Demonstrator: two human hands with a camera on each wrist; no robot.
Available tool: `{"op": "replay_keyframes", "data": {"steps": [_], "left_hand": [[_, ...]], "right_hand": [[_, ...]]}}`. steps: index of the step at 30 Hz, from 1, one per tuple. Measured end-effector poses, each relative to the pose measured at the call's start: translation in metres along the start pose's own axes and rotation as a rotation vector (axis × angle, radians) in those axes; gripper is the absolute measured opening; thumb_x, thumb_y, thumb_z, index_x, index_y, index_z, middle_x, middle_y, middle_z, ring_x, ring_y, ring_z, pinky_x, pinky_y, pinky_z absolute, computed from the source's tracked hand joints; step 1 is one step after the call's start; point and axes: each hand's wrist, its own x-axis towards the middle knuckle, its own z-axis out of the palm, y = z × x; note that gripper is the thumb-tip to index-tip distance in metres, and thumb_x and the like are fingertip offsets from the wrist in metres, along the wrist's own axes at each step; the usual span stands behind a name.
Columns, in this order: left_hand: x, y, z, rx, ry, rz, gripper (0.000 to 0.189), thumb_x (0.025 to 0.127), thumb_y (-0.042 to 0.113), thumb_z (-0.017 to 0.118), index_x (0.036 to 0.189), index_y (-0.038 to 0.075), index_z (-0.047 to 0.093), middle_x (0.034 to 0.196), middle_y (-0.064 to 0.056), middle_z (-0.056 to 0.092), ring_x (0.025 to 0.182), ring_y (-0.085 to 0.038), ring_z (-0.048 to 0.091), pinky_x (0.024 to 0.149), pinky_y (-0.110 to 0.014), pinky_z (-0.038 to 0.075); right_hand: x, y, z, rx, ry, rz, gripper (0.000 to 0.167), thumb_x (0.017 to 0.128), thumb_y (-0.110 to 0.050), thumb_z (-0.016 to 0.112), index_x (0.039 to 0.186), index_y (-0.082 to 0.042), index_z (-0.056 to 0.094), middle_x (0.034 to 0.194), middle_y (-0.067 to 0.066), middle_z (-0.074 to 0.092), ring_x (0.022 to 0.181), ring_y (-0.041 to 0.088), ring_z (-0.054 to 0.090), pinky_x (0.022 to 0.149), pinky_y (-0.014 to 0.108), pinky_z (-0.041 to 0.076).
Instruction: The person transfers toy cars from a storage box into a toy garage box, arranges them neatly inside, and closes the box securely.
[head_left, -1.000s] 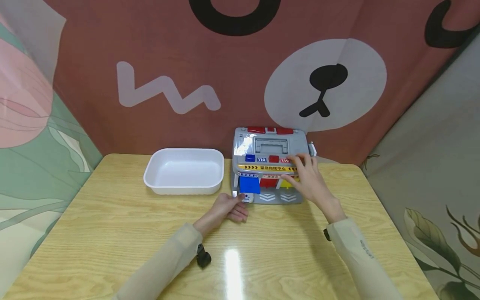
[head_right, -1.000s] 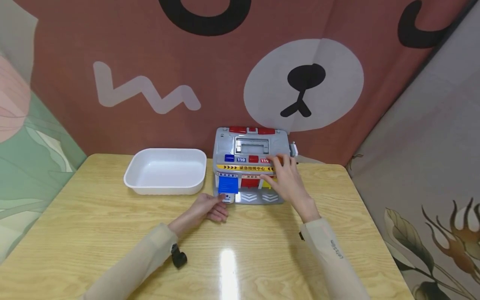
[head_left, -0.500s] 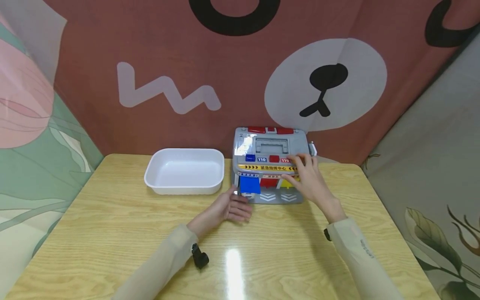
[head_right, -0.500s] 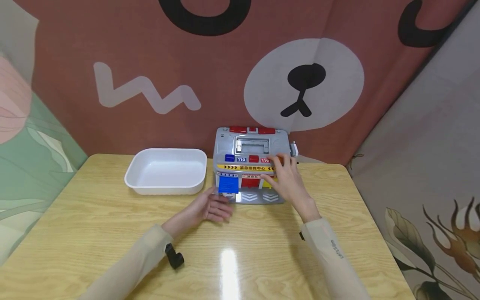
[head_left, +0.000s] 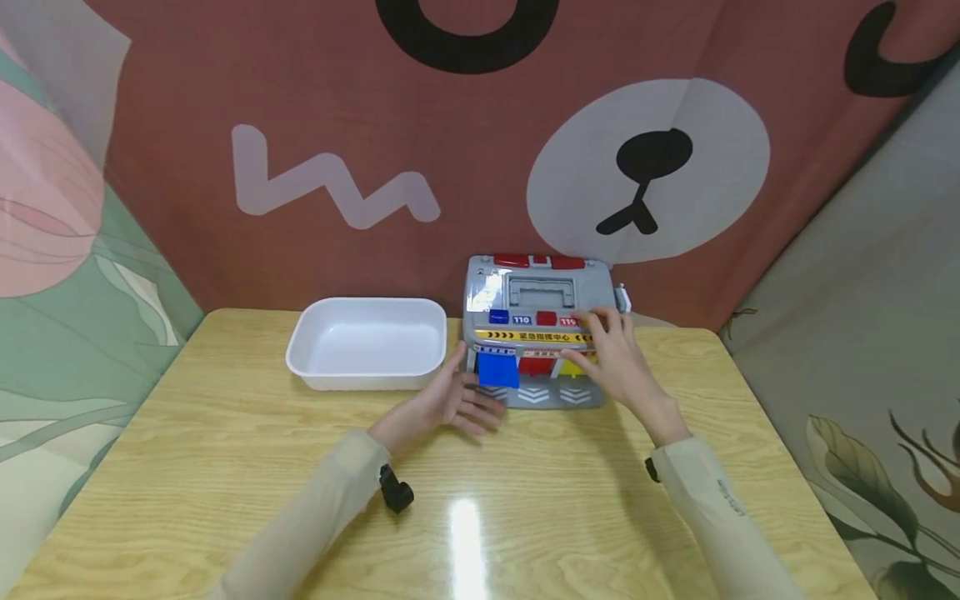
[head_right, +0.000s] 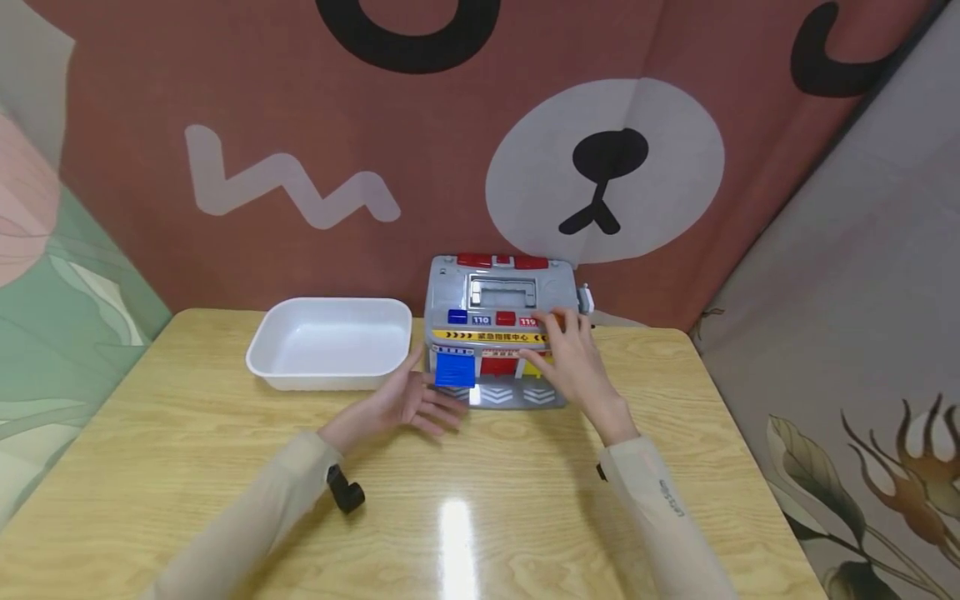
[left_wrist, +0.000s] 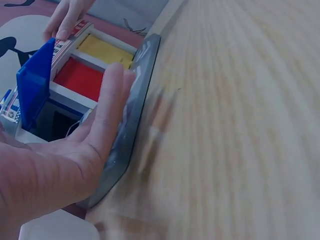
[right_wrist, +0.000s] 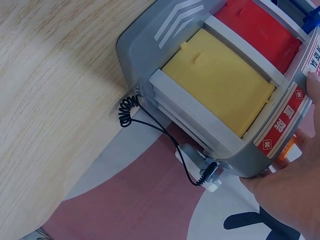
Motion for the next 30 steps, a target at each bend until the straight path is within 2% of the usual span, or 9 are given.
{"op": "replay_keyframes", "data": {"steps": [5, 9, 17, 24, 30], "left_hand": [[0.001, 0.011, 0.0, 0.015, 0.0, -0.026, 0.103, 0.086, 0.081, 0.019, 0.143, -0.003, 0.033, 0.131, -0.034, 0.051, 0.113, -0.049, 0.055, 0.088, -0.057, 0.049], [0.001, 0.017, -0.002, 0.039, -0.003, -0.045, 0.101, 0.086, 0.081, 0.02, 0.144, -0.001, 0.033, 0.13, -0.034, 0.051, 0.116, -0.051, 0.051, 0.088, -0.056, 0.049], [0.001, 0.016, -0.005, 0.047, -0.016, -0.045, 0.1, 0.087, 0.08, 0.019, 0.146, 0.0, 0.03, 0.131, -0.034, 0.05, 0.116, -0.051, 0.051, 0.088, -0.056, 0.049], [-0.002, 0.02, -0.005, 0.097, -0.012, -0.051, 0.1, 0.088, 0.078, 0.018, 0.145, -0.003, 0.029, 0.128, -0.034, 0.052, 0.112, -0.05, 0.055, 0.085, -0.053, 0.052], [-0.001, 0.021, -0.006, 0.123, -0.009, -0.062, 0.099, 0.089, 0.078, 0.018, 0.144, -0.003, 0.031, 0.127, -0.034, 0.053, 0.111, -0.048, 0.057, 0.086, -0.052, 0.052]], "right_hand": [[0.001, 0.0, 0.001, 0.009, -0.006, 0.008, 0.066, 0.089, -0.042, 0.067, 0.142, -0.013, 0.04, 0.14, 0.019, 0.031, 0.125, 0.038, 0.024, 0.095, 0.057, 0.04], [0.001, 0.0, 0.001, 0.013, -0.005, 0.008, 0.066, 0.089, -0.041, 0.068, 0.142, -0.013, 0.04, 0.14, 0.019, 0.031, 0.125, 0.038, 0.025, 0.095, 0.057, 0.041], [0.001, -0.001, 0.002, 0.009, -0.003, 0.004, 0.066, 0.089, -0.042, 0.067, 0.142, -0.013, 0.04, 0.139, 0.019, 0.032, 0.124, 0.038, 0.025, 0.094, 0.056, 0.041], [0.001, 0.0, 0.002, 0.003, 0.011, -0.015, 0.065, 0.09, -0.041, 0.067, 0.142, -0.012, 0.041, 0.139, 0.02, 0.032, 0.122, 0.038, 0.026, 0.093, 0.056, 0.041], [0.0, -0.001, 0.001, -0.002, 0.006, 0.003, 0.066, 0.089, -0.041, 0.068, 0.142, -0.012, 0.041, 0.139, 0.02, 0.032, 0.123, 0.038, 0.026, 0.094, 0.057, 0.041]]}}
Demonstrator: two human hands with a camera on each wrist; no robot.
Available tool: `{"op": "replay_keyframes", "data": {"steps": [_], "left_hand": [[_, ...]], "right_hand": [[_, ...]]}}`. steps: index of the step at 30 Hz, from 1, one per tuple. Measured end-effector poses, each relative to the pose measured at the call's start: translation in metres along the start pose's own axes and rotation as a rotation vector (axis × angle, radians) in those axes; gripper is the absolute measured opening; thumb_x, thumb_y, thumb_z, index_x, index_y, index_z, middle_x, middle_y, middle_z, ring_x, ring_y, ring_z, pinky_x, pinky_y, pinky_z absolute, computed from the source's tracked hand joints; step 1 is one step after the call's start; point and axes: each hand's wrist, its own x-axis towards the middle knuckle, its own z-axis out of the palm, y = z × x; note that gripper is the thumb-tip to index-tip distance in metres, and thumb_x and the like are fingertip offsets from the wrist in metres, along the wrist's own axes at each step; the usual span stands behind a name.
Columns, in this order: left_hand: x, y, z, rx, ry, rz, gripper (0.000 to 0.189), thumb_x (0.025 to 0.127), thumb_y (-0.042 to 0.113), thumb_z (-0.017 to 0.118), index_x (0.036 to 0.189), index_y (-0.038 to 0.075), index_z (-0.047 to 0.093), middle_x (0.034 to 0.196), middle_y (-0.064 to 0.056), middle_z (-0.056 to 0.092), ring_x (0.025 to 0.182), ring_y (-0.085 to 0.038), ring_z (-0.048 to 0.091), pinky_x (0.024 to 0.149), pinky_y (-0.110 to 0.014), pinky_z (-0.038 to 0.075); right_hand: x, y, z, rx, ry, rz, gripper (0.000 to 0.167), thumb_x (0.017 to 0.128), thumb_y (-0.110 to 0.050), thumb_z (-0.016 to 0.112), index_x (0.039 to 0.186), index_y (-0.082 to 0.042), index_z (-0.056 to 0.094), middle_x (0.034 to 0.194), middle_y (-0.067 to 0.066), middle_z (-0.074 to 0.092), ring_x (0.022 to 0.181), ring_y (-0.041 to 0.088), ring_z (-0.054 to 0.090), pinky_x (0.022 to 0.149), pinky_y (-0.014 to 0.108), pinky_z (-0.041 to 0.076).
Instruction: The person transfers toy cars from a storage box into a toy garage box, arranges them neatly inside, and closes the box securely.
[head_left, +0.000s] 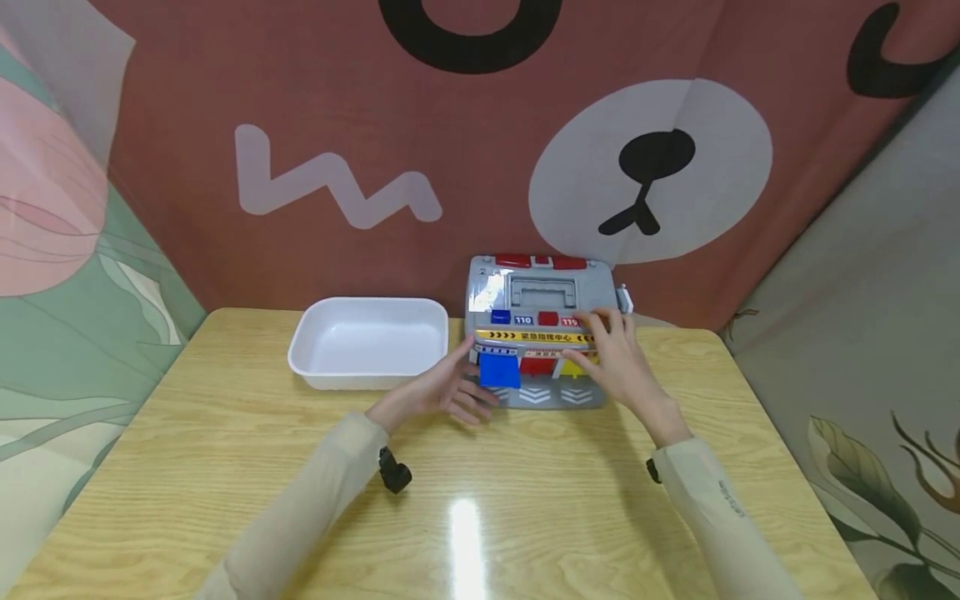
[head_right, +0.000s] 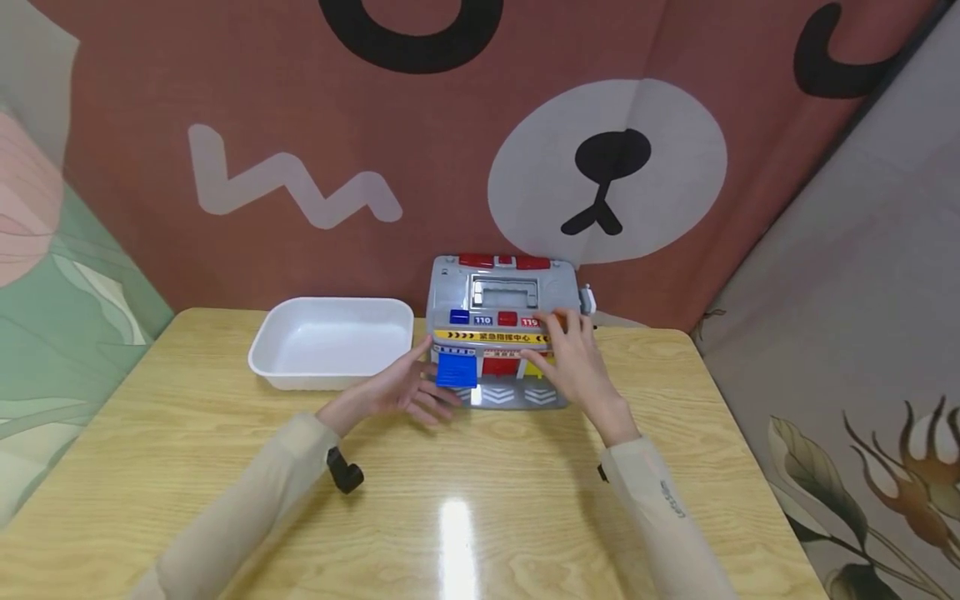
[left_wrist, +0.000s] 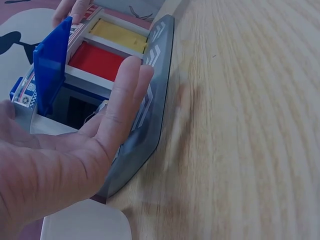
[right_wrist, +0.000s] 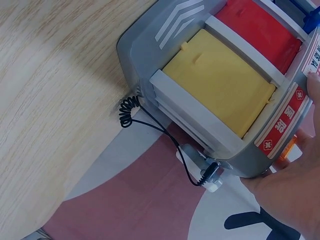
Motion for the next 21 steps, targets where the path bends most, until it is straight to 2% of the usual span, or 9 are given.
{"op": "replay_keyframes", "data": {"steps": [6, 12, 21], "left_hand": [[-0.0003, -0.001, -0.0015, 0.014, -0.005, -0.003, 0.098, 0.089, 0.078, 0.017, 0.146, -0.001, 0.027, 0.127, -0.033, 0.054, 0.111, -0.048, 0.056, 0.084, -0.051, 0.053], [-0.003, -0.0021, -0.0024, 0.007, -0.006, 0.006, 0.097, 0.09, 0.077, 0.017, 0.146, -0.001, 0.028, 0.125, -0.032, 0.056, 0.113, -0.049, 0.055, 0.084, -0.05, 0.053], [-0.0094, -0.0016, -0.0031, -0.015, 0.025, 0.029, 0.093, 0.093, 0.072, 0.014, 0.144, -0.005, 0.024, 0.124, -0.034, 0.055, 0.109, -0.048, 0.058, 0.082, -0.051, 0.053]], "right_hand": [[-0.0004, -0.0015, 0.0003, 0.003, -0.007, 0.006, 0.066, 0.089, -0.04, 0.068, 0.142, -0.012, 0.04, 0.14, 0.019, 0.031, 0.124, 0.038, 0.025, 0.094, 0.057, 0.041], [0.0003, 0.0001, 0.0017, 0.006, 0.005, -0.024, 0.065, 0.089, -0.039, 0.069, 0.141, -0.012, 0.041, 0.138, 0.02, 0.032, 0.121, 0.039, 0.027, 0.091, 0.056, 0.042], [0.0014, 0.0031, 0.0007, 0.001, 0.011, -0.041, 0.066, 0.089, -0.039, 0.069, 0.141, -0.012, 0.041, 0.137, 0.021, 0.032, 0.119, 0.039, 0.028, 0.089, 0.055, 0.044]]}}
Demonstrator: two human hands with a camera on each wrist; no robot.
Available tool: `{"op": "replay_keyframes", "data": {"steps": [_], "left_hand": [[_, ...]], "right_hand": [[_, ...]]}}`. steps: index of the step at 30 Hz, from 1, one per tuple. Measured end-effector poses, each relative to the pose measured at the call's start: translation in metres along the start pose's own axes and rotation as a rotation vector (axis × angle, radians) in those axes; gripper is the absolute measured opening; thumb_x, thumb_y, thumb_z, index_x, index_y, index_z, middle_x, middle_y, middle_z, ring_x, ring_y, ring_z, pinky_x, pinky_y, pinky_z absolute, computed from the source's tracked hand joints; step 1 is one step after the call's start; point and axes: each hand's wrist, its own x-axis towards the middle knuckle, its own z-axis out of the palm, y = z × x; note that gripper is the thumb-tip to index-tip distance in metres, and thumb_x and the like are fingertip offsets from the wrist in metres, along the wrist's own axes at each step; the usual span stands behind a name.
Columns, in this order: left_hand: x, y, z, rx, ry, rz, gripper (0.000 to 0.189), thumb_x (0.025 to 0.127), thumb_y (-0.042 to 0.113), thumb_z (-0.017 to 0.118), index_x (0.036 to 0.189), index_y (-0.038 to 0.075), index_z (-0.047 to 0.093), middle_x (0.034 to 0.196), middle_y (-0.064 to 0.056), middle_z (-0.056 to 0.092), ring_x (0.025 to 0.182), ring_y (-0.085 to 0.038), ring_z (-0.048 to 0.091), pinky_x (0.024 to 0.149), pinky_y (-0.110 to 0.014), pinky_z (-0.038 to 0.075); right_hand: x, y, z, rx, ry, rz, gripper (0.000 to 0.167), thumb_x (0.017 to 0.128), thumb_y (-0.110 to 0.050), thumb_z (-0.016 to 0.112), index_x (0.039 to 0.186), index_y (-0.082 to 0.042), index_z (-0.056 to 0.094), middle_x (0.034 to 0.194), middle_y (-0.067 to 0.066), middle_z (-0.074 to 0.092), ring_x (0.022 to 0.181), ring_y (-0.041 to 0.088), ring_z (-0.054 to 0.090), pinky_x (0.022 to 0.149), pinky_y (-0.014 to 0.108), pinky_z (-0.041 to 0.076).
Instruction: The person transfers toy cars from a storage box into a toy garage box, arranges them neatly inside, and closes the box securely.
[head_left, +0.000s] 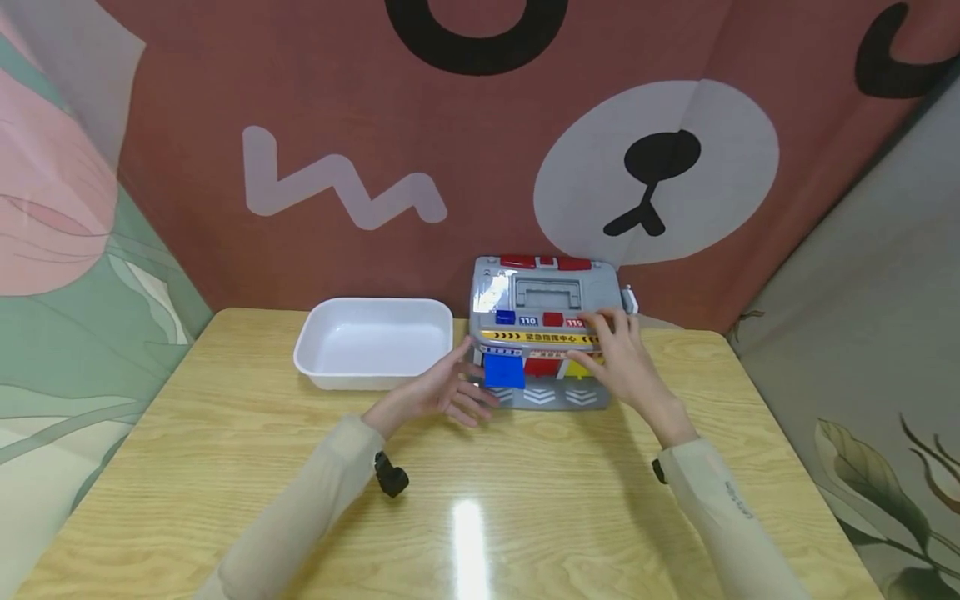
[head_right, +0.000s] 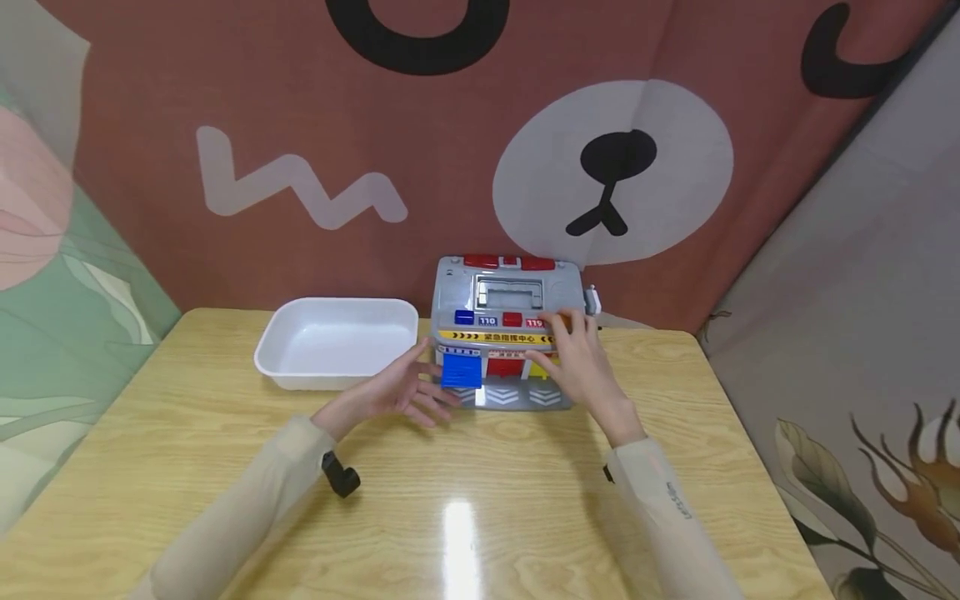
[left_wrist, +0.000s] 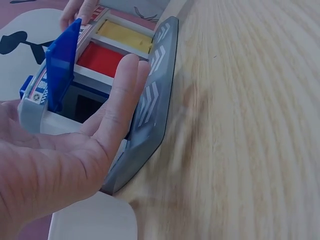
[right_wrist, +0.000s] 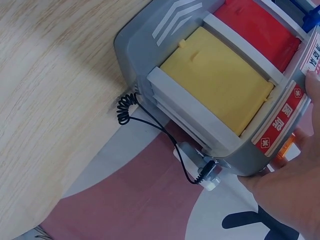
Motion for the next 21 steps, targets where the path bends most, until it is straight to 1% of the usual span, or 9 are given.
{"op": "replay_keyframes", "data": {"steps": [3, 7, 9, 11, 14, 16, 18, 21], "left_hand": [[-0.005, 0.001, 0.0, -0.011, 0.012, 0.004, 0.091, 0.094, 0.071, 0.014, 0.144, -0.004, 0.025, 0.126, -0.034, 0.054, 0.107, -0.047, 0.059, 0.082, -0.051, 0.053], [-0.012, 0.004, -0.001, 0.0, 0.021, 0.02, 0.091, 0.093, 0.073, 0.018, 0.144, -0.003, 0.025, 0.127, -0.033, 0.054, 0.107, -0.047, 0.059, 0.084, -0.054, 0.052], [-0.015, 0.005, -0.002, 0.023, 0.033, 0.039, 0.092, 0.092, 0.074, 0.021, 0.144, -0.002, 0.025, 0.127, -0.032, 0.054, 0.108, -0.049, 0.058, 0.085, -0.056, 0.051], [-0.02, 0.007, -0.002, 0.075, 0.068, 0.074, 0.092, 0.092, 0.073, 0.023, 0.144, -0.002, 0.027, 0.126, -0.032, 0.055, 0.107, -0.05, 0.058, 0.084, -0.057, 0.05], [-0.025, 0.009, -0.001, 0.174, 0.157, 0.136, 0.089, 0.094, 0.07, 0.027, 0.143, -0.004, 0.032, 0.122, -0.032, 0.058, 0.103, -0.05, 0.06, 0.078, -0.056, 0.053], [-0.028, 0.01, 0.001, 0.249, 0.227, 0.177, 0.082, 0.098, 0.063, 0.028, 0.142, -0.006, 0.036, 0.119, -0.032, 0.06, 0.099, -0.05, 0.061, 0.074, -0.055, 0.054], [-0.03, 0.009, 0.004, 0.314, 0.3, 0.232, 0.073, 0.101, 0.054, 0.033, 0.139, -0.008, 0.039, 0.113, -0.032, 0.062, 0.093, -0.049, 0.064, 0.07, -0.054, 0.055], [-0.032, 0.008, 0.012, 0.43, 0.434, 0.334, 0.054, 0.103, 0.038, 0.043, 0.132, -0.007, 0.047, 0.102, -0.029, 0.067, 0.082, -0.045, 0.067, 0.063, -0.052, 0.056]], "right_hand": [[0.0, 0.0, 0.0, -0.001, -0.002, -0.003, 0.066, 0.089, -0.04, 0.069, 0.141, -0.011, 0.04, 0.137, 0.021, 0.032, 0.12, 0.04, 0.028, 0.089, 0.056, 0.044], [0.0, 0.001, 0.0, 0.004, -0.005, 0.004, 0.065, 0.089, -0.039, 0.069, 0.141, -0.011, 0.041, 0.137, 0.021, 0.032, 0.12, 0.04, 0.028, 0.089, 0.056, 0.044], [0.0, 0.001, -0.001, 0.005, -0.007, 0.011, 0.066, 0.089, -0.038, 0.069, 0.141, -0.011, 0.041, 0.137, 0.02, 0.032, 0.12, 0.039, 0.028, 0.089, 0.055, 0.044], [0.0, 0.0, -0.001, 0.006, -0.008, 0.016, 0.066, 0.088, -0.039, 0.07, 0.141, -0.012, 0.041, 0.137, 0.02, 0.032, 0.121, 0.039, 0.027, 0.09, 0.054, 0.044], [0.001, 0.0, -0.002, 0.003, -0.005, 0.014, 0.066, 0.088, -0.039, 0.07, 0.141, -0.012, 0.041, 0.137, 0.019, 0.032, 0.121, 0.038, 0.027, 0.09, 0.054, 0.044], [0.001, 0.0, -0.002, 0.003, -0.003, 0.011, 0.066, 0.088, -0.039, 0.07, 0.141, -0.011, 0.041, 0.137, 0.02, 0.032, 0.12, 0.038, 0.028, 0.089, 0.054, 0.044], [0.001, 0.0, -0.003, 0.002, -0.006, 0.009, 0.066, 0.088, -0.039, 0.07, 0.141, -0.011, 0.041, 0.137, 0.02, 0.032, 0.12, 0.038, 0.028, 0.089, 0.055, 0.044], [0.001, -0.001, -0.003, -0.005, -0.019, 0.017, 0.067, 0.088, -0.04, 0.069, 0.141, -0.011, 0.041, 0.137, 0.02, 0.032, 0.121, 0.038, 0.028, 0.09, 0.054, 0.044]]}}
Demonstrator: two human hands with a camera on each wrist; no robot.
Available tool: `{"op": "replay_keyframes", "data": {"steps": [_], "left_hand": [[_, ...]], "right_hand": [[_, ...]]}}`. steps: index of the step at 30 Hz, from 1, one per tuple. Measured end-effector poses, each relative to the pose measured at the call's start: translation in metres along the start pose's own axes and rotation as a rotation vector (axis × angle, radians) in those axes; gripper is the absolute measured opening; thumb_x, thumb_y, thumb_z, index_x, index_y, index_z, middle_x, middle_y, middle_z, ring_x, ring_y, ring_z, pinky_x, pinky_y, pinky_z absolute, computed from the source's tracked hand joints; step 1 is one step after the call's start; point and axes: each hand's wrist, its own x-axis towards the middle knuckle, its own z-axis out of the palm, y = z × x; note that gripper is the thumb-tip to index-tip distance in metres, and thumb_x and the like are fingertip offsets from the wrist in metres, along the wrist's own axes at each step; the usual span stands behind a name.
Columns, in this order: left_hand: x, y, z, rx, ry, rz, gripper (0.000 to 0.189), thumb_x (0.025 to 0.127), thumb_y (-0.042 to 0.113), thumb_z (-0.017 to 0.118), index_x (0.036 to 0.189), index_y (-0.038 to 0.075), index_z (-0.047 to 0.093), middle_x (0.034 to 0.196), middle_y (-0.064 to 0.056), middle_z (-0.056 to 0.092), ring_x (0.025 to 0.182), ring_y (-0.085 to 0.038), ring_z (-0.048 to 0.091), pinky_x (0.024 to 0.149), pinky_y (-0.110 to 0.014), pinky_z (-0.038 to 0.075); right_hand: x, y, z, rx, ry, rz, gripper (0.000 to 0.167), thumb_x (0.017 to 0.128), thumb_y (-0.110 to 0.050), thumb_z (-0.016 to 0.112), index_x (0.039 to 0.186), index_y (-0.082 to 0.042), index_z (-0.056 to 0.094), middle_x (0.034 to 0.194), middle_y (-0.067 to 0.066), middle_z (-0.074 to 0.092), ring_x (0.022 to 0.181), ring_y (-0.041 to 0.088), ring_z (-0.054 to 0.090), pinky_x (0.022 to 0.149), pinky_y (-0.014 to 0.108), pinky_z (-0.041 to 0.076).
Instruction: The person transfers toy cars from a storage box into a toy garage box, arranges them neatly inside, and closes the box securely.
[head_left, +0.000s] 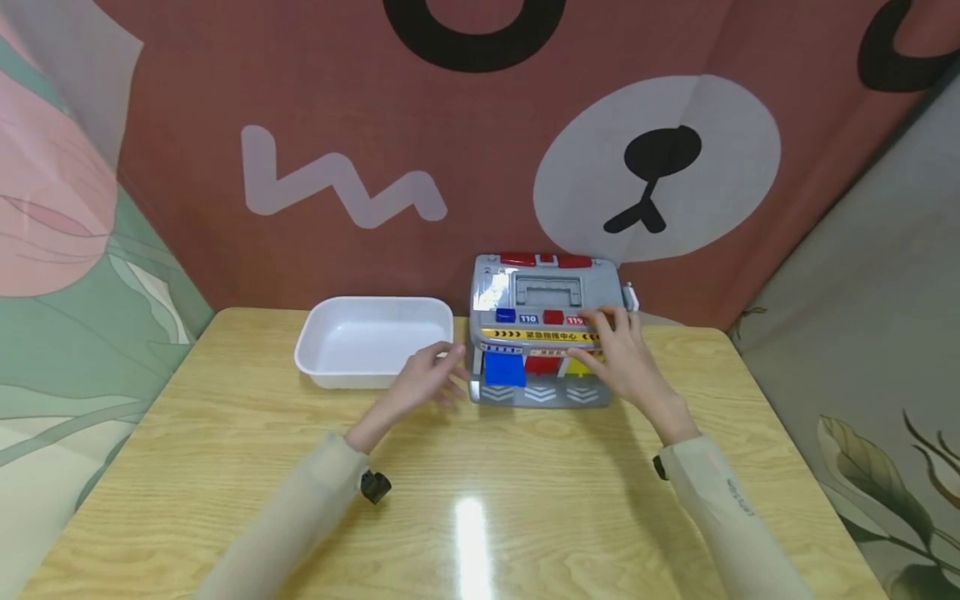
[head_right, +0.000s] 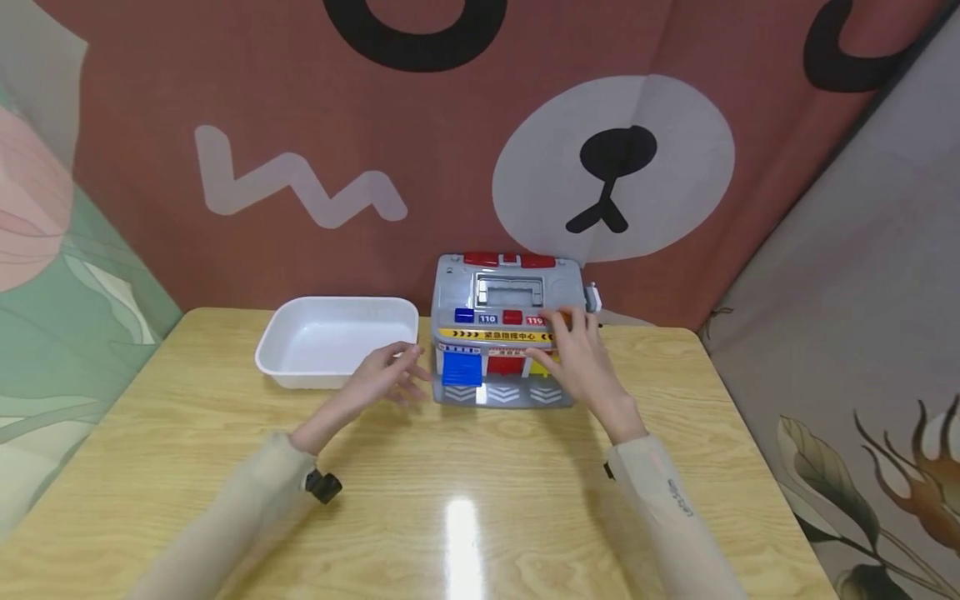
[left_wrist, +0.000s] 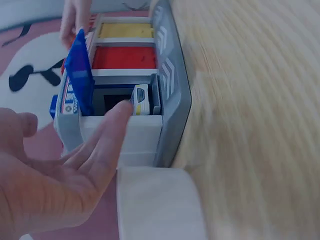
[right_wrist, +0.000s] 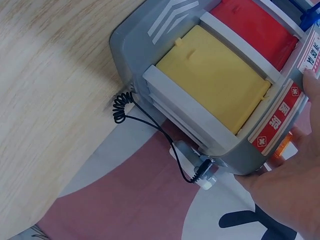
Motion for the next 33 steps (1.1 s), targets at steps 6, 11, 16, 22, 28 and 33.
{"op": "replay_keyframes", "data": {"steps": [6, 11, 16, 22, 28, 33], "left_hand": [[0.002, 0.01, 0.018, 0.404, 0.317, 0.228, 0.037, 0.096, 0.026, 0.06, 0.125, 0.003, 0.057, 0.094, -0.011, 0.064, 0.071, -0.023, 0.061, 0.058, -0.036, 0.051], [0.012, 0.02, 0.03, 0.65, 0.347, 0.396, 0.053, 0.093, 0.029, 0.065, 0.136, 0.003, 0.049, 0.127, -0.014, 0.05, 0.109, -0.027, 0.047, 0.084, -0.042, 0.049], [0.027, 0.03, 0.033, 0.859, 0.217, 0.514, 0.072, 0.09, 0.031, 0.068, 0.148, 0.005, 0.035, 0.15, -0.012, 0.035, 0.131, -0.028, 0.035, 0.107, -0.043, 0.034], [0.037, 0.037, 0.035, 1.046, 0.068, 0.526, 0.08, 0.087, 0.037, 0.072, 0.15, 0.008, 0.032, 0.15, -0.011, 0.034, 0.134, -0.025, 0.034, 0.11, -0.041, 0.032], [0.039, 0.042, 0.036, 1.082, 0.03, 0.495, 0.081, 0.085, 0.035, 0.074, 0.15, 0.011, 0.033, 0.147, -0.011, 0.037, 0.131, -0.025, 0.035, 0.105, -0.042, 0.037], [0.043, 0.048, 0.038, 1.162, 0.035, 0.447, 0.085, 0.081, 0.037, 0.077, 0.149, 0.012, 0.034, 0.143, -0.012, 0.039, 0.128, -0.027, 0.036, 0.101, -0.042, 0.04]], "right_hand": [[0.0, -0.001, -0.003, -0.009, -0.027, 0.019, 0.067, 0.088, -0.041, 0.069, 0.141, -0.011, 0.04, 0.138, 0.02, 0.031, 0.122, 0.038, 0.027, 0.092, 0.055, 0.043], [0.001, -0.003, -0.006, -0.018, -0.044, 0.018, 0.067, 0.088, -0.041, 0.069, 0.141, -0.01, 0.04, 0.138, 0.021, 0.031, 0.121, 0.038, 0.027, 0.092, 0.054, 0.044], [0.003, -0.003, -0.008, -0.025, -0.055, 0.009, 0.067, 0.089, -0.042, 0.068, 0.139, -0.009, 0.04, 0.137, 0.022, 0.032, 0.119, 0.038, 0.028, 0.091, 0.054, 0.044], [0.005, -0.004, -0.011, -0.024, -0.083, 0.006, 0.067, 0.089, -0.043, 0.068, 0.138, -0.007, 0.041, 0.134, 0.024, 0.032, 0.118, 0.04, 0.028, 0.09, 0.055, 0.043], [0.006, -0.003, -0.014, -0.036, -0.109, 0.015, 0.068, 0.088, -0.045, 0.068, 0.137, -0.006, 0.043, 0.132, 0.024, 0.034, 0.117, 0.04, 0.029, 0.089, 0.055, 0.044], [0.008, -0.004, -0.016, -0.042, -0.112, -0.006, 0.068, 0.088, -0.046, 0.067, 0.136, -0.005, 0.043, 0.129, 0.024, 0.035, 0.114, 0.04, 0.031, 0.087, 0.055, 0.044]]}}
